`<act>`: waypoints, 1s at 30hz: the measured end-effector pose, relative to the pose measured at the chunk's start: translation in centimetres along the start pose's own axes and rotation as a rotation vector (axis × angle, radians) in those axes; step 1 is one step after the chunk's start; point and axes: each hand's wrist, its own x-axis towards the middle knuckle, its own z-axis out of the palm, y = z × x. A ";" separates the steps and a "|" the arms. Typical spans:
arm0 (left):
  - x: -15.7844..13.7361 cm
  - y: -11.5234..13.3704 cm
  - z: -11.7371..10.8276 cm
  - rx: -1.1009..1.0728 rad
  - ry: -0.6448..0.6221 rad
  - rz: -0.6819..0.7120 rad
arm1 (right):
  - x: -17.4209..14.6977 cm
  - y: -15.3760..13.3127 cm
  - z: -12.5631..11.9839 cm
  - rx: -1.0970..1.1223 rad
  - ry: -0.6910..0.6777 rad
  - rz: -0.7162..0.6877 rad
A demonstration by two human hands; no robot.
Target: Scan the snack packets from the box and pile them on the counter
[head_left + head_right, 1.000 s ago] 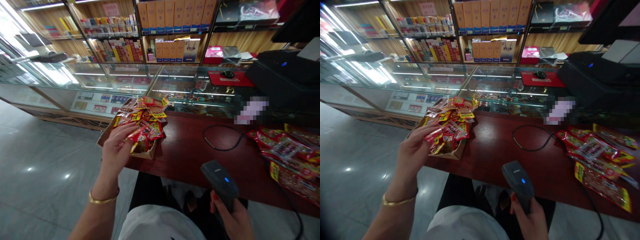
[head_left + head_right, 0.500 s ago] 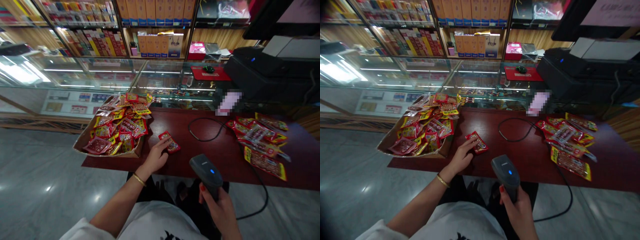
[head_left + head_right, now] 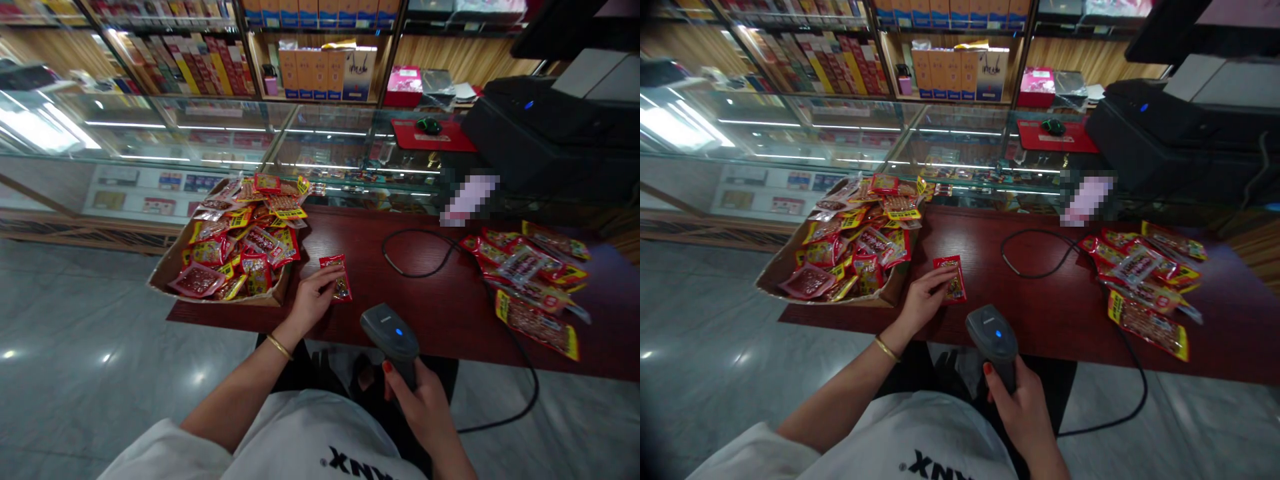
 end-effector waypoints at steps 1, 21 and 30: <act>0.0 -0.1 0.0 -0.006 -0.002 -0.005 | 0.0 0.0 0.0 -0.003 -0.002 0.002; 1.3 0.3 0.7 0.016 -0.069 -0.151 | -0.3 -0.5 -0.5 0.120 -0.007 -0.002; 10.5 4.5 16.9 -0.291 -0.305 -0.140 | -2.2 1.2 -2.9 0.216 0.200 0.074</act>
